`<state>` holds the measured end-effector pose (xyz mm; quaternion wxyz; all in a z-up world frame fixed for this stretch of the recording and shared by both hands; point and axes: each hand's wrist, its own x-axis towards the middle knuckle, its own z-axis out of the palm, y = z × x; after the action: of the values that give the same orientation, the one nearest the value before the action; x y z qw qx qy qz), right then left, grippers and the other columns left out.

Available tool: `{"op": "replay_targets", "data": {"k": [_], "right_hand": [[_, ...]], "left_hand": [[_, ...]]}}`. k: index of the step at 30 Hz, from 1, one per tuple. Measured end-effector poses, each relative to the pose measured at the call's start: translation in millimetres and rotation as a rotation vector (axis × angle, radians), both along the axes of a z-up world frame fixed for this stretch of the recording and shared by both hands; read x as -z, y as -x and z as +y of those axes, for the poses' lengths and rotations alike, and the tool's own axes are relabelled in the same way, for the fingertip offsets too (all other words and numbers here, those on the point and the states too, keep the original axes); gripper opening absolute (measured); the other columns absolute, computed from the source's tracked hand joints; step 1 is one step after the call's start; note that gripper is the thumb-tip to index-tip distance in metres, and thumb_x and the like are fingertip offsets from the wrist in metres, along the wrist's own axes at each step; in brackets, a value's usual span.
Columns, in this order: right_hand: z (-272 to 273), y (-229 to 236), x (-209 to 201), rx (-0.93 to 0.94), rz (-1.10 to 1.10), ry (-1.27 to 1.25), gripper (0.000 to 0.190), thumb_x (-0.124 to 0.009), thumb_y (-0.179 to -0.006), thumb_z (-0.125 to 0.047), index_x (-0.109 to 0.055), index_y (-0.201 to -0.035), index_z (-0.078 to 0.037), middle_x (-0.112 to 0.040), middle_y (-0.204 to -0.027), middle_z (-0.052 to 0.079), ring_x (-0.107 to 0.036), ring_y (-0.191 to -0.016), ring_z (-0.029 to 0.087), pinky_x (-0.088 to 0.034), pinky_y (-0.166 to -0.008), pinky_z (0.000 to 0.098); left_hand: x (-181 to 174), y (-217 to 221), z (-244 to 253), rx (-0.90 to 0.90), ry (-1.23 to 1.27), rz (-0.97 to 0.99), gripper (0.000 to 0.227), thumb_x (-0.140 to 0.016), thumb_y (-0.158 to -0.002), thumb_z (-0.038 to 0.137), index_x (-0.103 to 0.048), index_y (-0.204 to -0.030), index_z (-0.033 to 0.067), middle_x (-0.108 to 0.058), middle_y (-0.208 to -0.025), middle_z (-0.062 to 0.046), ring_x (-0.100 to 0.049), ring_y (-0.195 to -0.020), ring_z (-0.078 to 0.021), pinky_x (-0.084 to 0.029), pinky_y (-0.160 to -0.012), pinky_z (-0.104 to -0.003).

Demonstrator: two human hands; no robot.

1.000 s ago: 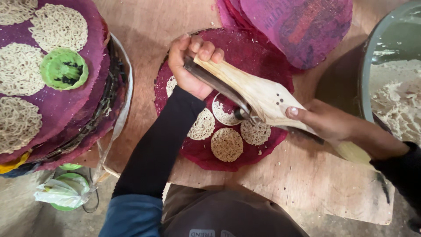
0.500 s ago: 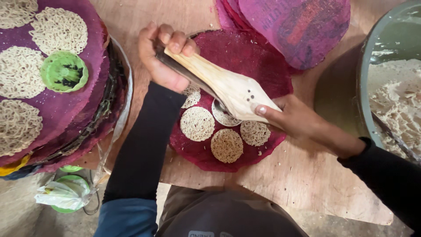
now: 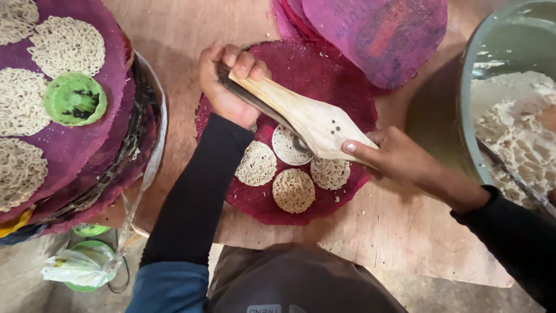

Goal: The person uses a wooden press tool to form dough into round patterned crackers on a tray. They use a spatula to scoop dough from a bowl and place the trays on a stack.

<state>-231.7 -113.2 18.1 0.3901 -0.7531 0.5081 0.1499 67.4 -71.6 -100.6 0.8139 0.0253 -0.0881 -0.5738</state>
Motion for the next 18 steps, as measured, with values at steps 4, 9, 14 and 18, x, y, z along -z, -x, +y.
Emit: {"op": "replay_targets", "data": {"k": [4,9,14,18], "right_hand": [[-3.8,12.3,7.7,0.026,-0.142,0.134,0.063,-0.065,-0.084,-0.059,-0.078,-0.11,-0.004,-0.072,-0.064,0.01,-0.066,-0.057,0.016,-0.052,-0.054,0.0339],[-4.3,40.5,23.4,0.041,-0.597,0.106,0.064,-0.065,-0.095,-0.053,-0.073,-0.119,0.005,-0.074,-0.09,0.008,-0.062,-0.076,0.011,-0.054,-0.065,0.0286],[-1.6,53.4,40.6,0.055,-0.77,-0.214,0.064,-0.056,-0.106,-0.052,-0.077,-0.11,0.008,-0.075,-0.085,0.016,-0.067,-0.07,0.017,-0.054,-0.063,0.0311],[8.4,17.4,57.5,0.541,-1.098,-0.632,0.056,-0.061,-0.096,-0.045,-0.066,-0.131,-0.001,-0.07,-0.13,0.019,-0.067,-0.119,0.026,-0.054,-0.105,0.0337]], "left_hand": [[-13.2,4.2,-7.0,-0.069,0.281,-0.145,0.037,-0.058,-0.109,0.048,-0.066,-0.098,0.0133,-0.061,-0.075,0.0,-0.061,-0.073,-0.0143,-0.049,-0.077,-0.033],[-56.4,-0.3,7.5,0.26,0.59,-0.314,0.089,-0.066,-0.086,0.072,-0.058,-0.14,0.002,-0.064,-0.135,-0.011,-0.059,-0.129,-0.019,-0.041,-0.118,-0.037],[-70.1,52.9,44.9,-0.015,0.002,-1.939,0.052,-0.093,-0.077,0.031,-0.075,-0.121,0.0087,-0.064,-0.137,-0.017,-0.052,-0.132,-0.0305,-0.031,-0.112,-0.051],[-73.5,62.9,60.4,-0.306,-0.033,-1.445,0.038,-0.085,-0.087,0.01,-0.07,-0.121,0.0001,-0.077,-0.122,-0.012,-0.077,-0.113,-0.022,-0.062,-0.101,-0.035]]}}
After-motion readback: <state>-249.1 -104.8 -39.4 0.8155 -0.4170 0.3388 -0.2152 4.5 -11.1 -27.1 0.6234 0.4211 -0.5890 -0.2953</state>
